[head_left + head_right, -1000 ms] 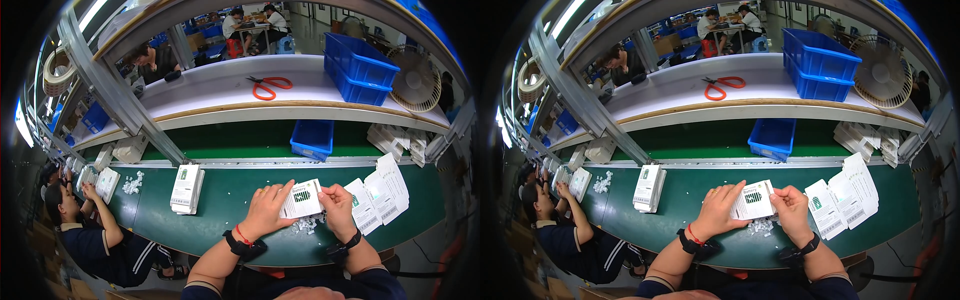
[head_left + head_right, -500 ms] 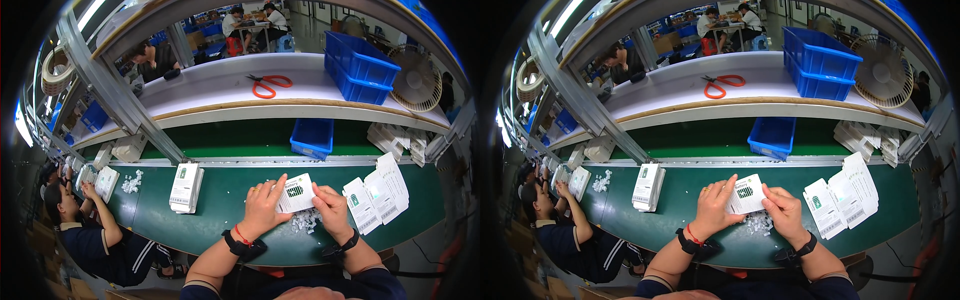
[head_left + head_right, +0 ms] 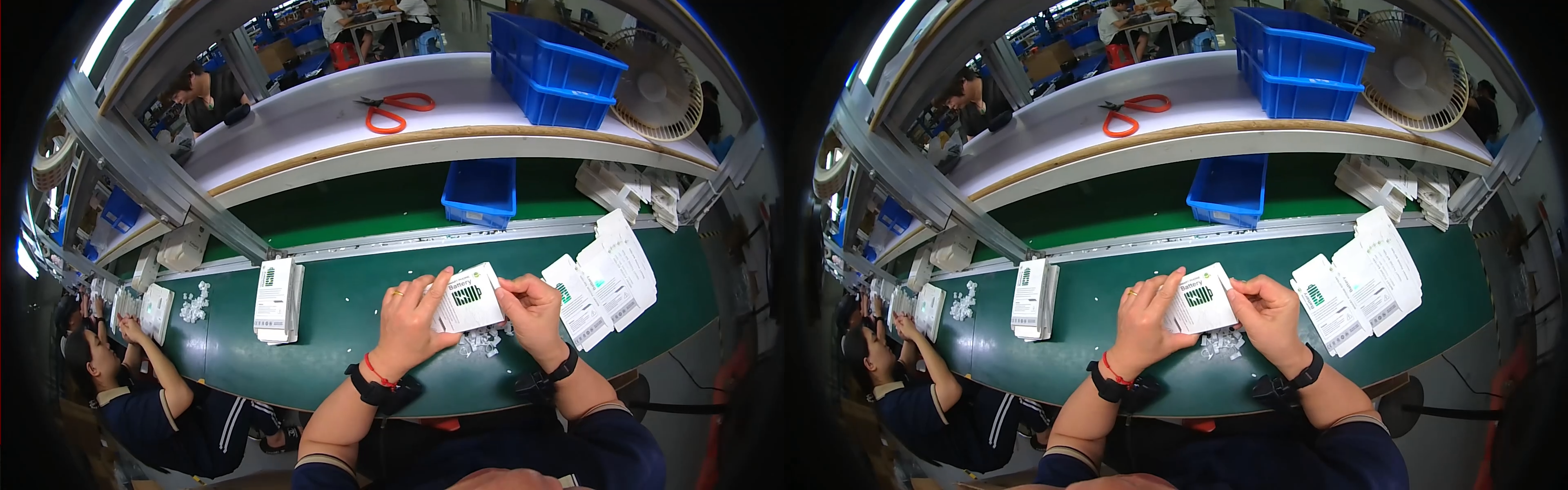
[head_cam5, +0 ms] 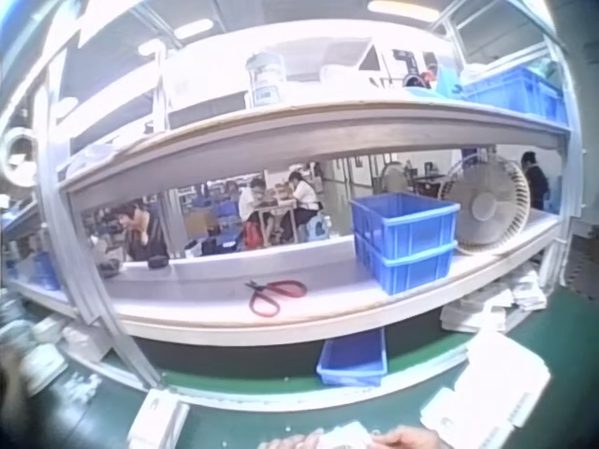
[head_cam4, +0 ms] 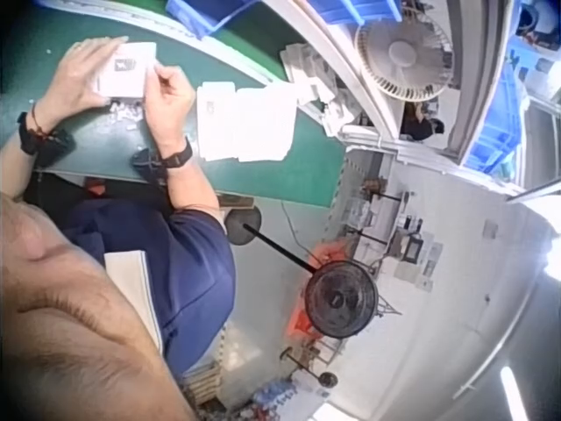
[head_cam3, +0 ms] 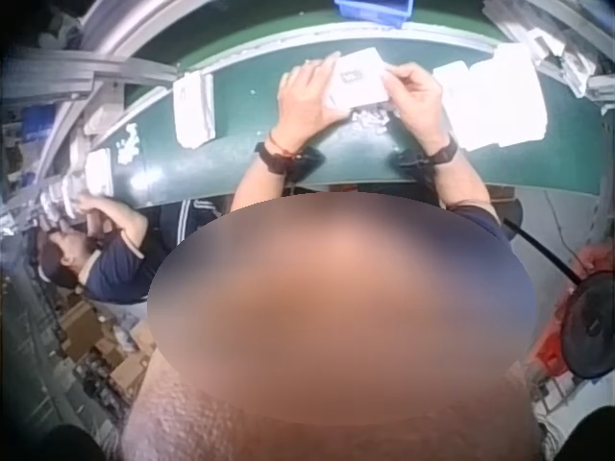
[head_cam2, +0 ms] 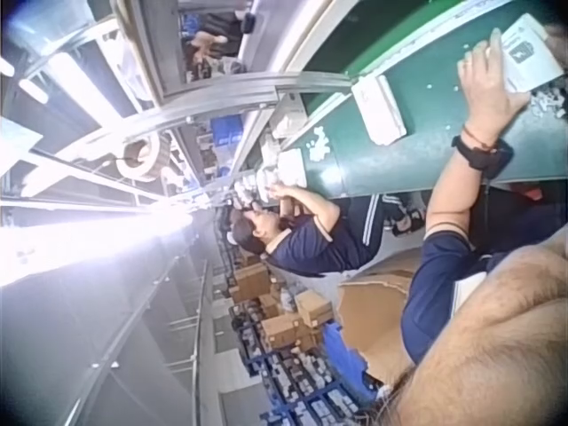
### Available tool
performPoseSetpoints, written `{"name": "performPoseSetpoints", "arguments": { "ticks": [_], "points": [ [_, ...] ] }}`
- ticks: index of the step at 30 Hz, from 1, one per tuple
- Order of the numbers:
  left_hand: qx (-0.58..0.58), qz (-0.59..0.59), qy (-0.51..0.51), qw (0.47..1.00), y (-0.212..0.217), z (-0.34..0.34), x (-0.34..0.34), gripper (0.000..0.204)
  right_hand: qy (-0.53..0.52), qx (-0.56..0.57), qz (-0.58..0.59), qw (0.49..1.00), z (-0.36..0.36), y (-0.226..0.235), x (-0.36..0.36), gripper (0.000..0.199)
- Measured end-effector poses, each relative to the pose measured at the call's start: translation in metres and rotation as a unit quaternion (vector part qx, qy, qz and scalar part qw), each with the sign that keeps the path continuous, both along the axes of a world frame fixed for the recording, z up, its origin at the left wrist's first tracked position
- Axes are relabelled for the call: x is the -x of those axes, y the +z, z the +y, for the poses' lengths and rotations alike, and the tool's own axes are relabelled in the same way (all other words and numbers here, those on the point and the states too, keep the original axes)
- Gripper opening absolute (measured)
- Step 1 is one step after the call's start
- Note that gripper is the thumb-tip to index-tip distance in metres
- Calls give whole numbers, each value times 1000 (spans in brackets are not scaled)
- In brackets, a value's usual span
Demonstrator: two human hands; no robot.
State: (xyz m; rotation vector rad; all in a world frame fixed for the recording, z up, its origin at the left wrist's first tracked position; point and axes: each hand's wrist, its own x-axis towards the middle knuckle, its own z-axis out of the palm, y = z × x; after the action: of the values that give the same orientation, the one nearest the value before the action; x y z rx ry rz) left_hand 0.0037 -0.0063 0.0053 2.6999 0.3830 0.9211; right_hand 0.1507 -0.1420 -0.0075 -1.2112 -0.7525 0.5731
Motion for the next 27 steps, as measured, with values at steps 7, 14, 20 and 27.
{"name": "performPoseSetpoints", "arguments": {
  "ticks": [7,14,20,27],
  "points": [
    [4,-6,-1,1000,1,-5,0,84,-35,-33,8,999,1,-4,4,3],
    [1,-24,-2,1000,-3,-4,-2,85,-35,-23,-19,999,1,0,4,5],
    [9,-21,16,1000,-3,-3,0,85,4,-51,-130,990,0,2,-4,10],
    [4,-14,19,1000,-5,6,4,88,19,-56,-339,939,-1,10,-9,26]
  ]
}}
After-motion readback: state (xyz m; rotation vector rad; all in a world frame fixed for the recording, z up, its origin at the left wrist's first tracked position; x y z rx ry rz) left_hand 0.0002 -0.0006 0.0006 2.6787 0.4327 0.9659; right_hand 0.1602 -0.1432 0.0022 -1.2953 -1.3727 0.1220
